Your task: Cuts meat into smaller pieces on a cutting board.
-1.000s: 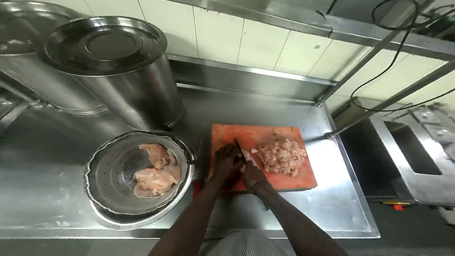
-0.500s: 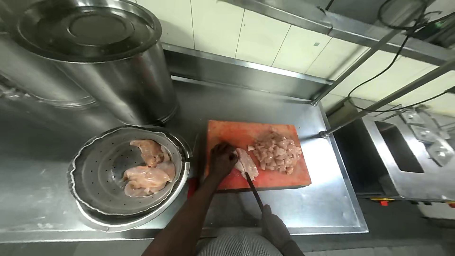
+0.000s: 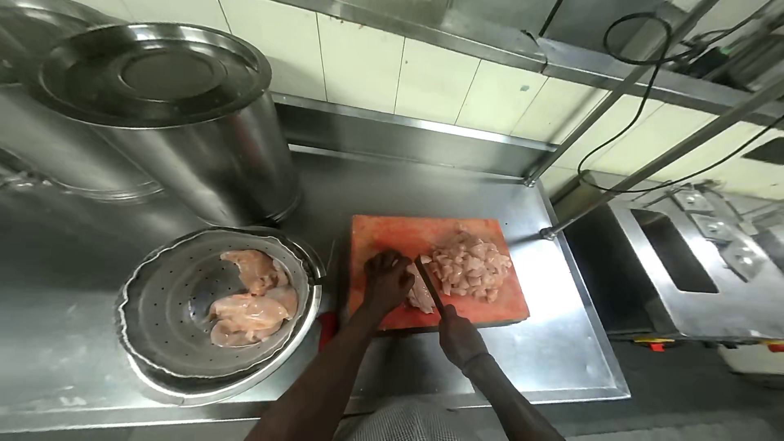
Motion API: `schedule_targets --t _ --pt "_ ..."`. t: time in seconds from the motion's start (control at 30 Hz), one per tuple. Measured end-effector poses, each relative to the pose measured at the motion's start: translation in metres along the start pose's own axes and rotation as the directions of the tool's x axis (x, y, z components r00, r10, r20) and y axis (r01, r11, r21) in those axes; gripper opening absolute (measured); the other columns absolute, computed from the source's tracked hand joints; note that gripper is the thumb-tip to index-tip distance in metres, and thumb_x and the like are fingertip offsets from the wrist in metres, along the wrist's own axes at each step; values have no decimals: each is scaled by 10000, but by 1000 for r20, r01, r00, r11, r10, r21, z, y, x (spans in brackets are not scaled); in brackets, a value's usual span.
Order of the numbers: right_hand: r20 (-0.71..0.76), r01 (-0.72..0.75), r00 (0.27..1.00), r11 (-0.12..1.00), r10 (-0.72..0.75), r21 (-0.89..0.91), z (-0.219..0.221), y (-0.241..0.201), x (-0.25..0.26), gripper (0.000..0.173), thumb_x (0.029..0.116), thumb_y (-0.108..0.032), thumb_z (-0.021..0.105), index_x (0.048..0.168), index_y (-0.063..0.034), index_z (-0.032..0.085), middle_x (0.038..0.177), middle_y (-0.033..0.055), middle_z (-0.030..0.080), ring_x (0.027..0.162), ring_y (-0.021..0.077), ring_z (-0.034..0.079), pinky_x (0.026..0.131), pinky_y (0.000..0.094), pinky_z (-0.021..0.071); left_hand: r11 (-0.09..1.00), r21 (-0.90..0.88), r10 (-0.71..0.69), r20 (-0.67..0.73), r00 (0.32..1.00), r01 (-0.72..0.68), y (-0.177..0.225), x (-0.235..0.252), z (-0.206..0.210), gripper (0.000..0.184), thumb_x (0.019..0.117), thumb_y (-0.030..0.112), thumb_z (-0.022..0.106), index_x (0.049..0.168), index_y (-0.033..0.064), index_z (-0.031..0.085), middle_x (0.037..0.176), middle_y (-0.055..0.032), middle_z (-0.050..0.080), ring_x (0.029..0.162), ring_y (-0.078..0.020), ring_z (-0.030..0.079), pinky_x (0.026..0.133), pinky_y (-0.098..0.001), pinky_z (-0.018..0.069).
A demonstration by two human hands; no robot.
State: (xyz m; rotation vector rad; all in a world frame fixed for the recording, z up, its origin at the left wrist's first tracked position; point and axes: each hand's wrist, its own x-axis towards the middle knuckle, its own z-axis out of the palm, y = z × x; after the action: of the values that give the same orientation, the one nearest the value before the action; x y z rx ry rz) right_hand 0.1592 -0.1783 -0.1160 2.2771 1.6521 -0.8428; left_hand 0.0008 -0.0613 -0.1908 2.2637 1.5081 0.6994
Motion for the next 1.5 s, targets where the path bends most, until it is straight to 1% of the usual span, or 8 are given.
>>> schedule_targets --t 0.47,0.67,0.83,0.97,1.03,1.17,1.33,1.5 --pt "12 -21 1000 996 22 -86 -6 -37 24 363 1026 -161 517 1369 -69 443 1065 190 700 994 373 722 813 538 585 999 20 -32 64 997 31 3 3 -4 344 910 444 691 1178 235 742 1372 -62 624 1348 -320 504 1139 -590 330" --pt "46 53 998 994 -49 -94 26 4 -34 473 1091 -181 363 1530 -8 381 1189 223 695 1084 378 701 921 510 559 999 -16 -46 -7 999 45 2 4 -3 289 896 394 690 1071 173 753 1318 -96 646 1325 -340 529 1120 -598 361" --pt "308 -118 941 988 142 -98 -2 9 -99 487 1104 -154 346 1566 -6 299 1335 251 636 1259 389 627 1063 506 483 995 -48 -89 35 995 91 2 4 -7 326 893 365 717 1125 136 723 1377 -111 618 1359 -329 505 1154 -581 331" --pt "129 -88 988 996 85 19 66 92 -87 417 1095 -261 381 1442 -44 458 1097 229 711 1062 400 704 917 547 549 991 -59 -109 142 984 118 1 10 -14 546 866 369 750 1381 224 637 1490 -71 556 1412 -312 463 1167 -591 312" --pt "-35 -46 998 975 55 216 96 131 -78 375 1080 -258 435 1361 -23 519 930 206 705 877 375 721 806 542 573 995 -30 -85 259 962 96 5 16 -25 491 882 354 748 1347 221 666 1458 -70 579 1399 -328 465 1149 -615 324" --pt "-209 28 960 682 184 731 117 164 -61 292 1063 -195 463 1254 14 531 665 88 562 468 209 557 466 406 530 998 -30 -32 463 886 52 22 24 -43 387 873 150 754 1240 61 666 1280 -180 640 1239 -371 588 1059 -583 466" --pt "-153 66 940 277 304 959 117 162 -47 199 1093 -158 431 1193 1 498 582 48 475 393 178 494 369 360 492 988 -152 55 474 879 21 34 15 -54 271 825 39 771 1068 -13 661 1098 -202 637 1078 -355 624 946 -526 520" --pt "-112 87 945 93 306 992 114 165 -48 168 1104 -146 410 1169 -13 490 557 42 465 367 172 486 345 351 489 953 -298 77 433 898 62 73 31 -119 246 804 -30 768 1012 -24 637 1057 -188 627 987 -317 619 861 -513 526"
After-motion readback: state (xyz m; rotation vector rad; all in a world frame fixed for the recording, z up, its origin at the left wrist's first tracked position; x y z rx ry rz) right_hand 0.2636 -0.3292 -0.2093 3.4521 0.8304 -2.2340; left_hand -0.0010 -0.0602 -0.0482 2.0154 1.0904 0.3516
